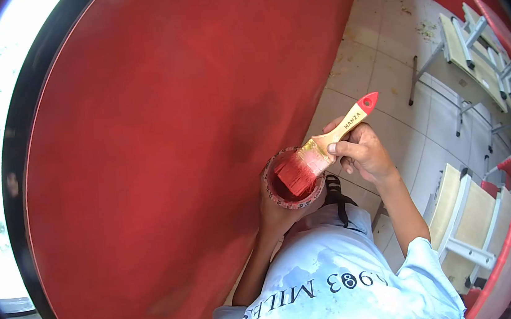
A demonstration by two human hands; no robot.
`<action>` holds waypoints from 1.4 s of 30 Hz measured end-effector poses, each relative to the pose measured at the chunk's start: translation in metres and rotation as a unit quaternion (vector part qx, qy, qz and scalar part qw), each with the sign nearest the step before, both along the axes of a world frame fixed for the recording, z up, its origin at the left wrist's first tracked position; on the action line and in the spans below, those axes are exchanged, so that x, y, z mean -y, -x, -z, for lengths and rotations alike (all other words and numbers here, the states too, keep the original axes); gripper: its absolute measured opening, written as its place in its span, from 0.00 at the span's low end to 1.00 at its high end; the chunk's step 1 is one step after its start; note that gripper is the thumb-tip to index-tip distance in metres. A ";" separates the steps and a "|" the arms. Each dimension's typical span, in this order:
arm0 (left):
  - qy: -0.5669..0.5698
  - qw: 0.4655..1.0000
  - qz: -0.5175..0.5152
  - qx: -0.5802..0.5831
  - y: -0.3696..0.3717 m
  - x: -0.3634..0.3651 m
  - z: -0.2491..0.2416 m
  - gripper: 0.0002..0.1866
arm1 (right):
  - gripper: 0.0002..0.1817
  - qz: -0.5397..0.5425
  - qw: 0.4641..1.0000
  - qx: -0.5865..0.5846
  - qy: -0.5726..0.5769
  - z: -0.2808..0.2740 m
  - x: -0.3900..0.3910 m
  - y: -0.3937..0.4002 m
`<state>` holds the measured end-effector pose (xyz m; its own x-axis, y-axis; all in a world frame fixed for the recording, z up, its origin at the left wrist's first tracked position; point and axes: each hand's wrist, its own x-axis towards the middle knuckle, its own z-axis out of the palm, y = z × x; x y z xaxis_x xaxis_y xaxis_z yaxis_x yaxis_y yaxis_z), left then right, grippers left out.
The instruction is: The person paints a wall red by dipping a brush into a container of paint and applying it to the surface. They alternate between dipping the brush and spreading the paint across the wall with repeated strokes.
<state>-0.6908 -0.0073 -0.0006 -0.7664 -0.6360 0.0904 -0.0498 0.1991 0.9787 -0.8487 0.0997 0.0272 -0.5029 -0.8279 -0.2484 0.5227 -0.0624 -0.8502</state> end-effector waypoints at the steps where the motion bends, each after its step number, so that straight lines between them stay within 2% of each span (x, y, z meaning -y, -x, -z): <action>1: -0.023 1.000 -0.009 0.009 0.009 -0.001 0.008 0.33 | 0.17 -0.007 1.000 0.008 0.003 0.005 0.000 0.011; 3: -0.045 0.999 -0.028 0.001 0.016 -0.014 0.032 0.33 | 0.17 -0.005 1.000 0.014 0.010 0.023 -0.011 0.022; 6: -0.011 0.998 -0.032 -0.046 0.050 -0.019 0.029 0.33 | 0.17 0.000 1.000 0.010 0.007 0.027 -0.015 0.050; 9: 0.020 0.999 0.027 0.024 0.065 -0.023 0.032 0.39 | 0.16 0.000 1.000 -0.010 0.023 0.031 -0.021 0.069; 13: 0.014 0.997 0.033 0.065 0.087 -0.023 0.019 0.39 | 0.15 -0.005 1.000 0.000 0.024 0.032 -0.020 0.090; 15: -0.007 0.998 -0.022 0.050 0.091 -0.027 0.032 0.37 | 0.15 0.007 1.000 0.011 0.028 0.040 -0.019 0.096; 19: 0.053 0.996 -0.039 0.062 0.084 -0.026 0.041 0.40 | 0.14 0.007 0.999 0.027 0.036 0.055 -0.015 0.091; 24: 0.042 0.997 -0.047 0.048 0.081 -0.020 0.057 0.42 | 0.15 0.030 0.999 0.010 0.018 0.068 -0.010 0.086; 28: 0.007 0.998 -0.035 0.055 0.086 -0.016 0.060 0.42 | 0.15 0.036 0.998 0.052 0.021 0.075 -0.009 0.083; 31: 0.033 0.996 -0.050 0.071 0.084 -0.017 0.059 0.43 | 0.16 0.045 0.995 0.084 0.026 0.076 -0.010 0.079; 37: 0.006 0.993 -0.059 0.100 0.080 -0.020 0.069 0.43 | 0.15 0.049 0.992 0.111 0.035 0.091 -0.015 0.074; 40: 0.052 0.993 -0.074 0.077 0.085 -0.021 0.073 0.40 | 0.15 0.055 0.991 0.113 0.034 0.096 -0.016 0.075; 42: 0.059 0.993 -0.072 0.067 0.087 -0.022 0.071 0.41 | 0.15 0.058 0.992 0.110 0.031 0.094 -0.016 0.075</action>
